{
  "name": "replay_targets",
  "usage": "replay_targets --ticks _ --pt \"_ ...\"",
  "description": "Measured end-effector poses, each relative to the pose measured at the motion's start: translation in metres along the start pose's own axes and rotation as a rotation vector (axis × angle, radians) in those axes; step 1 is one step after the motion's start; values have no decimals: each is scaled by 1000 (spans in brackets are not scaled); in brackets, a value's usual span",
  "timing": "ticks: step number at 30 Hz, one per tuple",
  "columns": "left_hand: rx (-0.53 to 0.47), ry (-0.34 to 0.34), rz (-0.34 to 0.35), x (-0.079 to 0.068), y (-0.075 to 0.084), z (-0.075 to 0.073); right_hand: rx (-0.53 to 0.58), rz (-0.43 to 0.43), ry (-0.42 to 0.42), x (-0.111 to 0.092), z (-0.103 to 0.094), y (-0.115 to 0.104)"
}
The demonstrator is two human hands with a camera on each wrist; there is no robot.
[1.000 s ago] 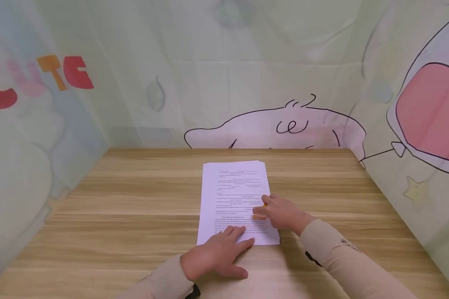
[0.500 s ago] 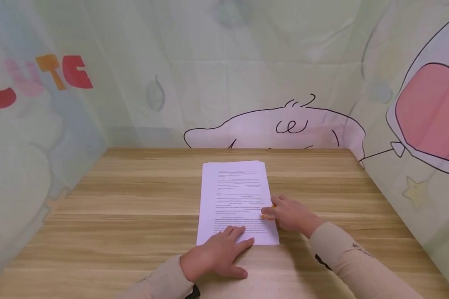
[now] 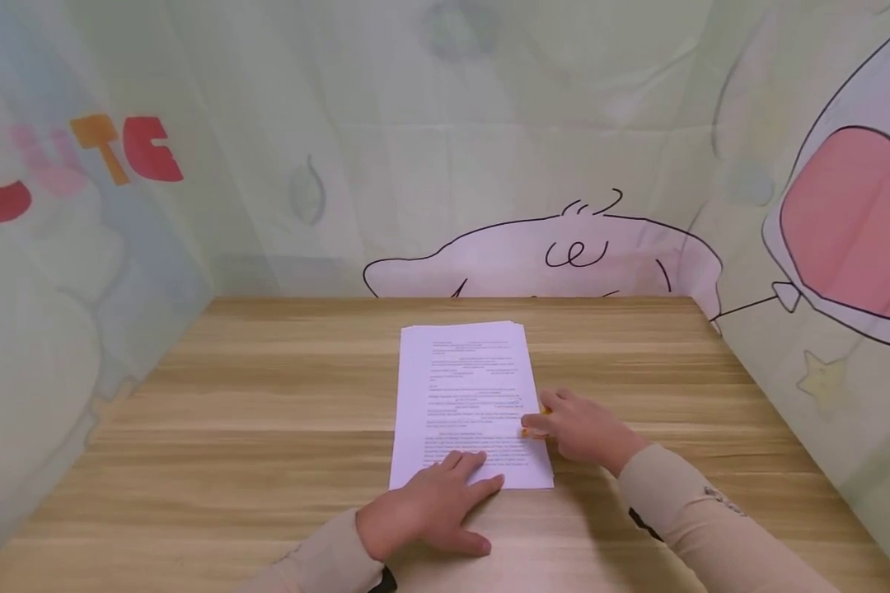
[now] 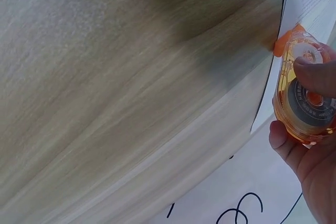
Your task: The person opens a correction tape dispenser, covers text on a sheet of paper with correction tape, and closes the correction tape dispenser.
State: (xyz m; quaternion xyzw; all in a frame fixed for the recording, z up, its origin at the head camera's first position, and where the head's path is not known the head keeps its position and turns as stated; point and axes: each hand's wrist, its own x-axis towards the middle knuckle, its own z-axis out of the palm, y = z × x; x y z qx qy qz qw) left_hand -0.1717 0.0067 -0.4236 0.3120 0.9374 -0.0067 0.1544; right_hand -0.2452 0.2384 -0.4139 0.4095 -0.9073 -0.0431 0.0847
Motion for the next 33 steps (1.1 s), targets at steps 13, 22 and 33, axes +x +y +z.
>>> replay_targets --ticks 13,22,33 --pt "34 54 -4 0 1 -6 459 206 125 9 4 0" --pt "15 104 18 -5 1 1 498 222 122 16 6 -14" --pt "-111 11 -42 -24 -5 4 368 145 108 36 5 -29"
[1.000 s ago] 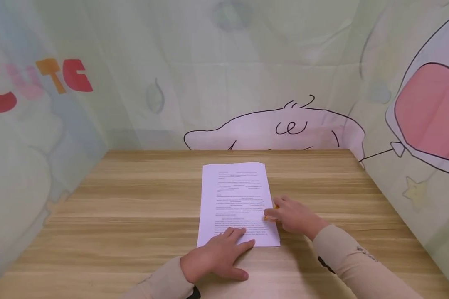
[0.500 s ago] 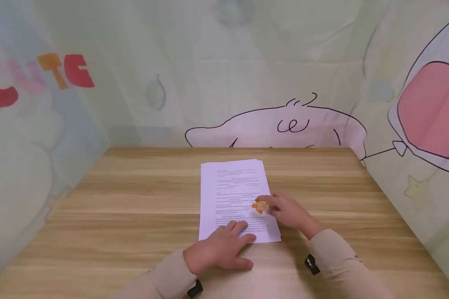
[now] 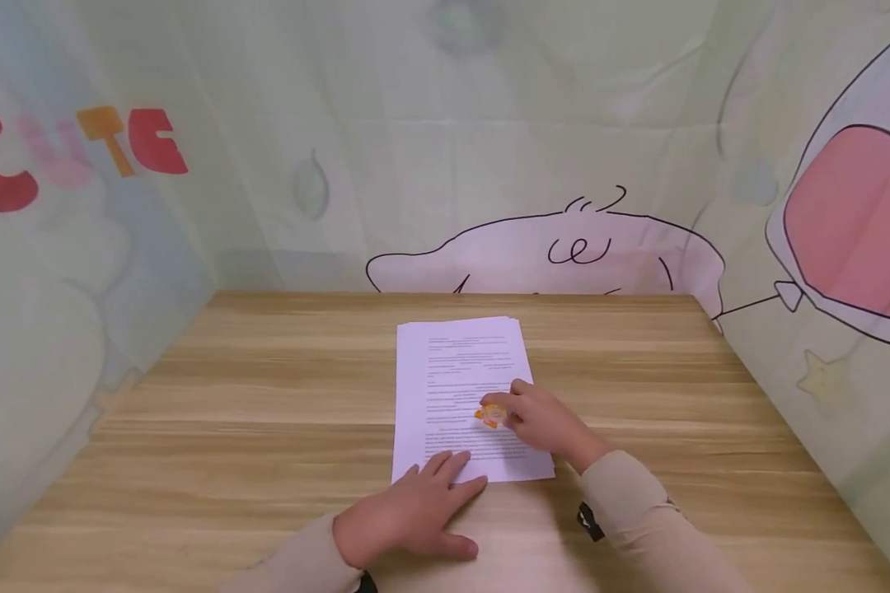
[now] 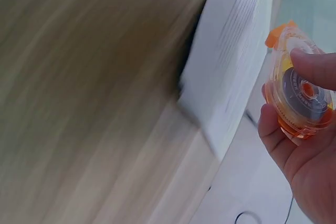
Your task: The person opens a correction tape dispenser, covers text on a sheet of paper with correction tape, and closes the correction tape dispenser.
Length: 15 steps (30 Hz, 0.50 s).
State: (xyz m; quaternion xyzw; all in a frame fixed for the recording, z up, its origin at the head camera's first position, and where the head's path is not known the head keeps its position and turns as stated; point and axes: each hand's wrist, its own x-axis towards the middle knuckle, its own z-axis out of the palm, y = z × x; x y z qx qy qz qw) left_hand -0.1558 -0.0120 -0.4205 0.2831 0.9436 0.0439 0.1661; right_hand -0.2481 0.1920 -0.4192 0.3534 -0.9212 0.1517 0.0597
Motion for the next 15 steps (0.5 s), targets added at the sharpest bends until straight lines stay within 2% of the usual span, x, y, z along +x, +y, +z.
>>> replay_targets --ticks 8,15 --pt "61 22 37 1 0 -1 -161 -119 -30 10 9 -18" --pt "112 26 39 1 -1 0 -240 -192 -51 14 13 -26"
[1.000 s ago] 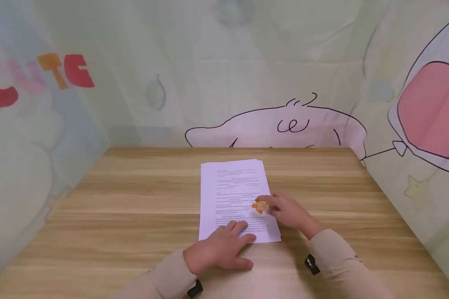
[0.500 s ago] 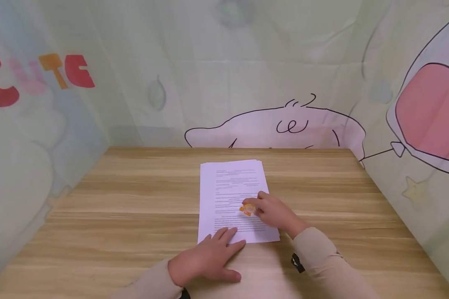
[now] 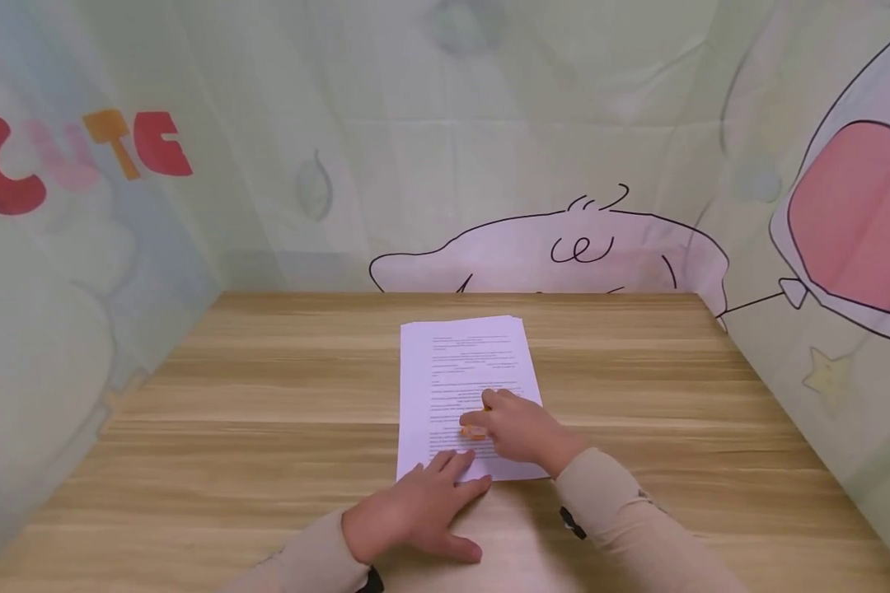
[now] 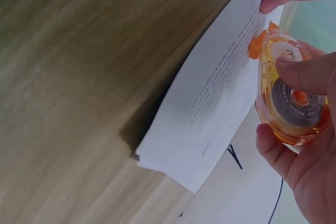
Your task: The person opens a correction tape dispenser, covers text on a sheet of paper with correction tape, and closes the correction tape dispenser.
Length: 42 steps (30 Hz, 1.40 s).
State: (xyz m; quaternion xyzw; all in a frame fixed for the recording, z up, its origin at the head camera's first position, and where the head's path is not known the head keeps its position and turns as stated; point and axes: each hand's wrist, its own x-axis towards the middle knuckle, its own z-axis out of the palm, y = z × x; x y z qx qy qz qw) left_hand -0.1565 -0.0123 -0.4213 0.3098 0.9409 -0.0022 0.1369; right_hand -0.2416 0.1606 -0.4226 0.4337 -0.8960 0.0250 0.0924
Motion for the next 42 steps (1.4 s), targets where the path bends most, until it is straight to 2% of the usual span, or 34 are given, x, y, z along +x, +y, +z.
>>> replay_targets --ticks 8,15,23,31,42 --pt "38 0 -4 2 1 1 -109 -61 33 5 1 -3" --pt "85 10 1 4 1 2 -176 -39 -58 7 -6 -8" --pt "114 9 1 1 0 0 -182 -70 -105 12 -9 -12" --pt "104 20 18 2 1 0 -175 -31 -149 9 -13 -13" --pt "87 4 -5 0 1 -1 -197 -35 -133 1 -10 -5"
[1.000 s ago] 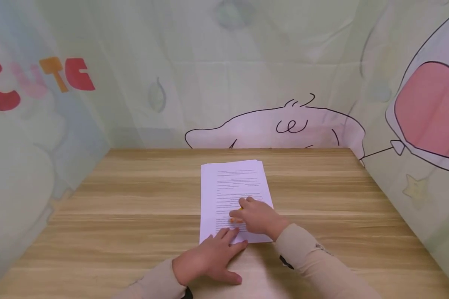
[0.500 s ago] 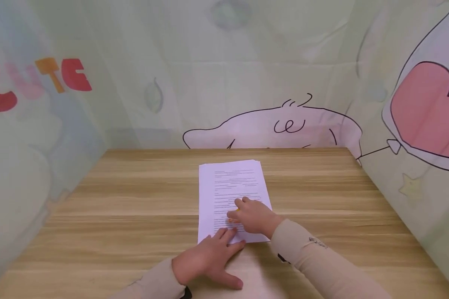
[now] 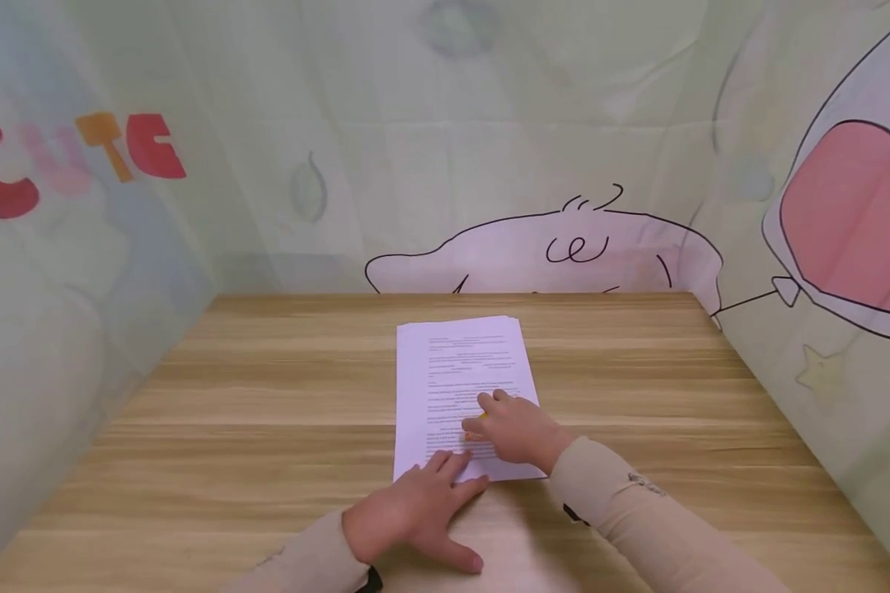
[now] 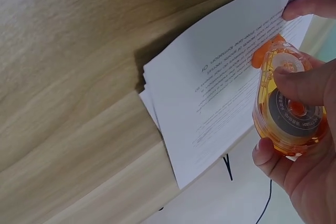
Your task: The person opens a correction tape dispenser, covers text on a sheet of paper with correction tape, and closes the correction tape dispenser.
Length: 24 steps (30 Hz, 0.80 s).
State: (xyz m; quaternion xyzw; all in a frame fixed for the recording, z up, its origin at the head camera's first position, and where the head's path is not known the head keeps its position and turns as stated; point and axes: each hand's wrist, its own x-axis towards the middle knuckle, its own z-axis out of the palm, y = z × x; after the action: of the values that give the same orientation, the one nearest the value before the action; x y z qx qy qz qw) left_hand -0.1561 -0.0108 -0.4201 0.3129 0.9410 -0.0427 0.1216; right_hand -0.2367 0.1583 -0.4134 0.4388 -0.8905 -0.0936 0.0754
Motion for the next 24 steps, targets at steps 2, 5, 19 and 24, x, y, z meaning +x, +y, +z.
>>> replay_targets --ticks 2,5,19,24 --pt "-1 -1 -1 0 1 0 2 4 -2 -2 1 2" --pt "-4 -3 -2 0 1 -1 1 0 2 -6 1 6" --pt "-24 -8 -12 1 1 -1 52 37 19 -29 5 22" --pt "-57 -11 -6 1 -3 -2 275 176 138 -35 12 30"
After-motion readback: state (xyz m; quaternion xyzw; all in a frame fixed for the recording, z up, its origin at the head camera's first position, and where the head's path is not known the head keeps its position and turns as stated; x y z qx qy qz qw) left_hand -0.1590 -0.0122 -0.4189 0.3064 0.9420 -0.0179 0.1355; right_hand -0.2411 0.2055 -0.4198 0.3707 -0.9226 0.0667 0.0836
